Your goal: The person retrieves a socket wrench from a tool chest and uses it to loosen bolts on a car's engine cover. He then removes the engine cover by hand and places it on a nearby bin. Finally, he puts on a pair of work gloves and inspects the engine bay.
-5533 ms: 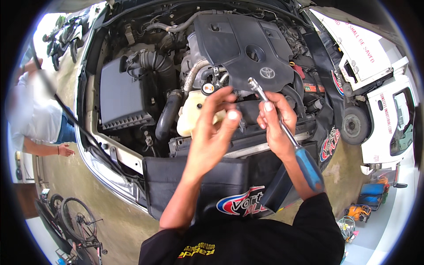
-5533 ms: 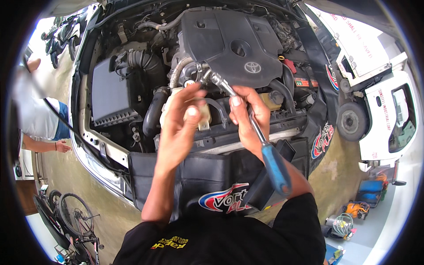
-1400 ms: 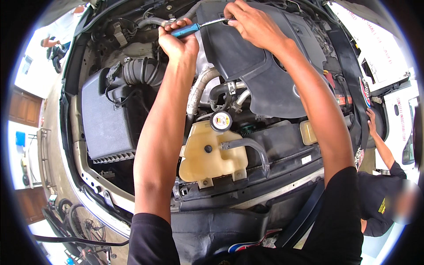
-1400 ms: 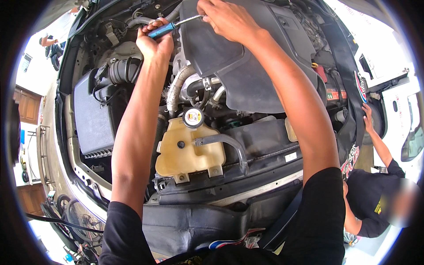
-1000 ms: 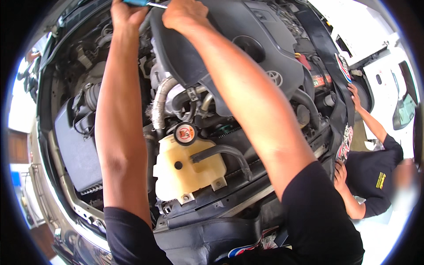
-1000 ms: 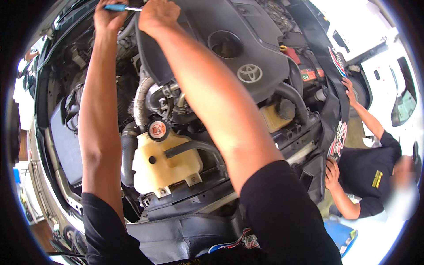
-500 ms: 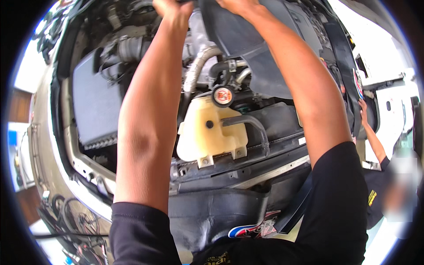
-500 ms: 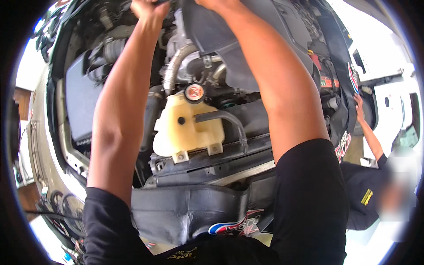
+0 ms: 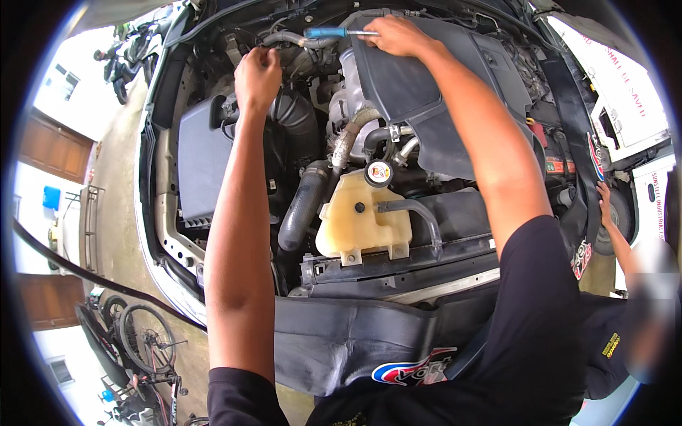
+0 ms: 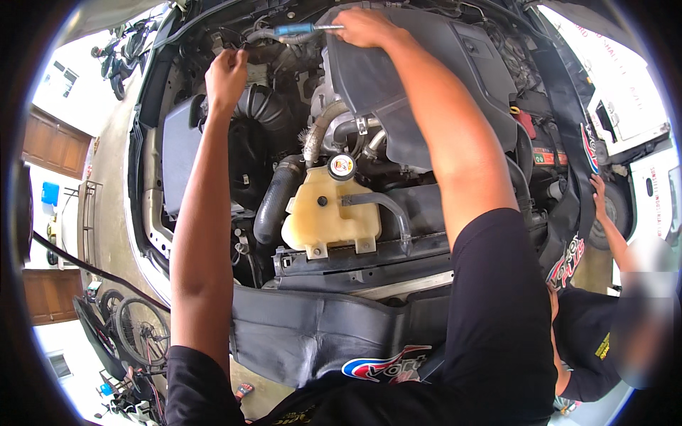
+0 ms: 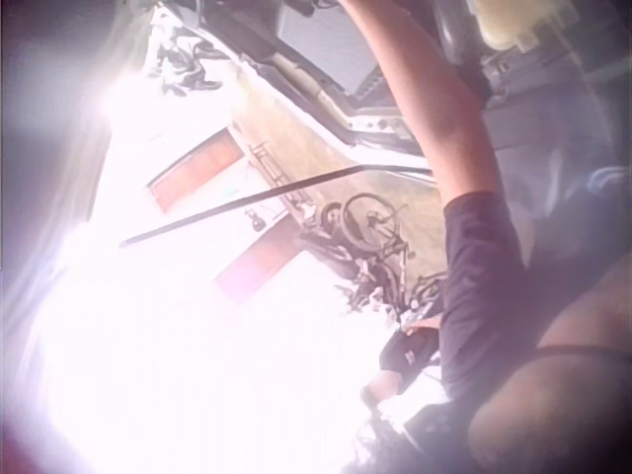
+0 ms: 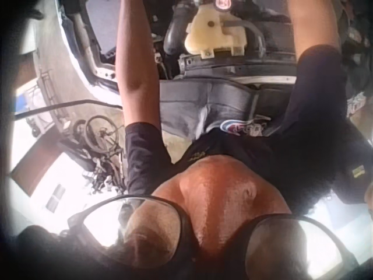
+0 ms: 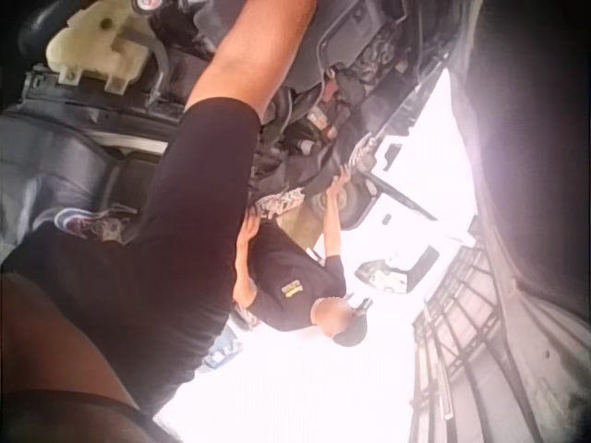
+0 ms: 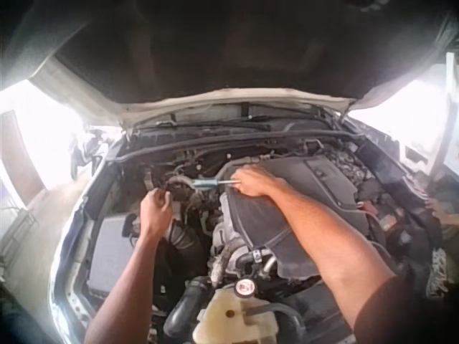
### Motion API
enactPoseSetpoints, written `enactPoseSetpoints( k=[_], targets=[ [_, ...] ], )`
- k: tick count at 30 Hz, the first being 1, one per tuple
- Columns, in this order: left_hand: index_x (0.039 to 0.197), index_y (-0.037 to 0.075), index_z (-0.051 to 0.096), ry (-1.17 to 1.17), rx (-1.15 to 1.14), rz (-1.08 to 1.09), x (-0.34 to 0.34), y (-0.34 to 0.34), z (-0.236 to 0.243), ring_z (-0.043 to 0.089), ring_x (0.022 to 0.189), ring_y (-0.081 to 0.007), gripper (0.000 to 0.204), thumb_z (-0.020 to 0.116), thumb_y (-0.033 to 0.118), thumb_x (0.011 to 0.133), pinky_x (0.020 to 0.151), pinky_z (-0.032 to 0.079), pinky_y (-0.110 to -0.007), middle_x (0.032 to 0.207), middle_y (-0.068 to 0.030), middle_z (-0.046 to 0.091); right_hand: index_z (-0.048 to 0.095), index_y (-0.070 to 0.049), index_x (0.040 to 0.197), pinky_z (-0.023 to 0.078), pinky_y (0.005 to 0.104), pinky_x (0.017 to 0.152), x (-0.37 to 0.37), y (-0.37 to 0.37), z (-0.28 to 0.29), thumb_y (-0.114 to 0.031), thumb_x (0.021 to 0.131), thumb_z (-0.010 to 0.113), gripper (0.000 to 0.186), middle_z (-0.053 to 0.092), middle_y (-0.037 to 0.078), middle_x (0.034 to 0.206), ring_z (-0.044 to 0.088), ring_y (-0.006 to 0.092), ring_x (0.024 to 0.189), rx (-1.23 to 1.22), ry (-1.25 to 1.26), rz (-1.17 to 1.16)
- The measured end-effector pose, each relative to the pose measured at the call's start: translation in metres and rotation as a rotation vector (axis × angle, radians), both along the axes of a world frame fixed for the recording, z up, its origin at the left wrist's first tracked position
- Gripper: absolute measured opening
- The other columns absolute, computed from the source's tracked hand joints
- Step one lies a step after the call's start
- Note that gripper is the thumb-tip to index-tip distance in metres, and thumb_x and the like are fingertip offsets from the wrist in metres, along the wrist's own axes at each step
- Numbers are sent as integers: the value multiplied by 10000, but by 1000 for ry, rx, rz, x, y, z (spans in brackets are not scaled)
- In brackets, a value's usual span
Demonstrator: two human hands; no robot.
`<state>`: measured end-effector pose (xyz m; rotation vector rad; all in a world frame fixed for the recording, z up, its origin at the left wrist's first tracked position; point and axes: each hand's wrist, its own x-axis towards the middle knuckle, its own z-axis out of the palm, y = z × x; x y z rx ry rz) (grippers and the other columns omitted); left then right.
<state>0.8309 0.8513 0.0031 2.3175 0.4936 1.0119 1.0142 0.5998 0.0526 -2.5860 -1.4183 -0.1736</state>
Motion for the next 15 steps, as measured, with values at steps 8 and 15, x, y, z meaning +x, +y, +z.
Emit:
enactPoseSetpoints(
  k=[8,15],
  targets=[
    [1181,115,660,95,446,-33,-33,-27,-53,484,1367,-272,364,596,414,984,1269,63,-607,1271,-79,610,684,1,930,500,329,529,27,-9,-34,-391,1049,596,418,586,48,582,594,158,485,925,478,-411],
    [1189,112,659,85,368,-3,-17,-32,-54,480,1368,-294,390,589,424,966,1255,81,-620,1264,-98,619,751,-17,887,512,374,558,55,-20,-41,-438,1018,625,459,685,126,652,634,241,531,1197,255,-835]
  ],
)
